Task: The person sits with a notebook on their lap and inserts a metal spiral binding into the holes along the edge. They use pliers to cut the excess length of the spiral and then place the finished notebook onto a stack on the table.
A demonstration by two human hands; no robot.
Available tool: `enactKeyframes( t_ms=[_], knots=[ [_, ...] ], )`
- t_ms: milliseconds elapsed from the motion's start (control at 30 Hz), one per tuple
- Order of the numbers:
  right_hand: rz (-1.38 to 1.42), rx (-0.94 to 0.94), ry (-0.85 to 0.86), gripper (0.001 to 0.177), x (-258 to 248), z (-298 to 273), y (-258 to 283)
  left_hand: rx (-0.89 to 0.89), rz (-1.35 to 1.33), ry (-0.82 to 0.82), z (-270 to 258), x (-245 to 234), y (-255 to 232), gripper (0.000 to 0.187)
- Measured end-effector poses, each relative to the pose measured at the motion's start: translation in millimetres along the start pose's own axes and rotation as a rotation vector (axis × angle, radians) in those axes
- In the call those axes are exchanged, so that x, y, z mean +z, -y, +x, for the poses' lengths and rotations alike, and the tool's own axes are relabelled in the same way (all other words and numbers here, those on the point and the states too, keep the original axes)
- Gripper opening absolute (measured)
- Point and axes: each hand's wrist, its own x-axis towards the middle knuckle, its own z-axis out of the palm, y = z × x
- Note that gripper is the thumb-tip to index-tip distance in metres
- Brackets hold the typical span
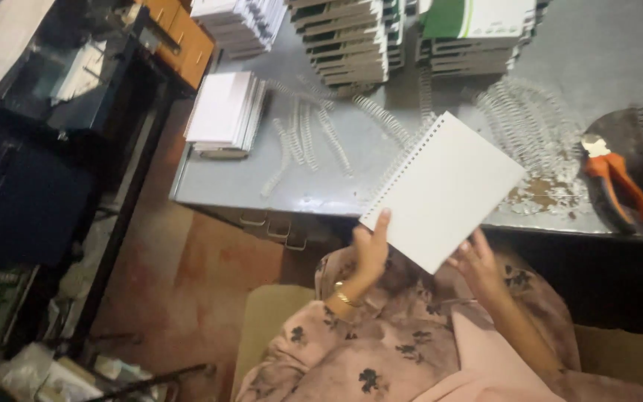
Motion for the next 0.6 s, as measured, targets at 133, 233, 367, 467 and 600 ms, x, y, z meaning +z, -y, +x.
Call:
enactKeyframes(
  t_ms=[133,233,367,467,600],
  knots=[
    [-0.324,0.057,-0.191,0.078,-19,13,-27,-0.48,-0.088,-0.028,-35,11,16,0.069],
    [-0.28,0.054,-0.252,0.071,-30,17,-44,-0.648,-0.048,-0.007,-52,7,10,0.082],
    [-0.41,0.059,-0.322,0.065,-43,9,-43,-0.674,-0.064,0.057,-51,2,2,0.076],
    [-0.406,0.01,-0.328,0.063,-58,18,-51,-0.735,-0.231,0.143,-59,2,-6,0.075],
    [-0.405,-0.017,-0.31,0.071,-44,10,-35,-0.75,-0.45,0.188,-62,-4,53,0.068]
  ],
)
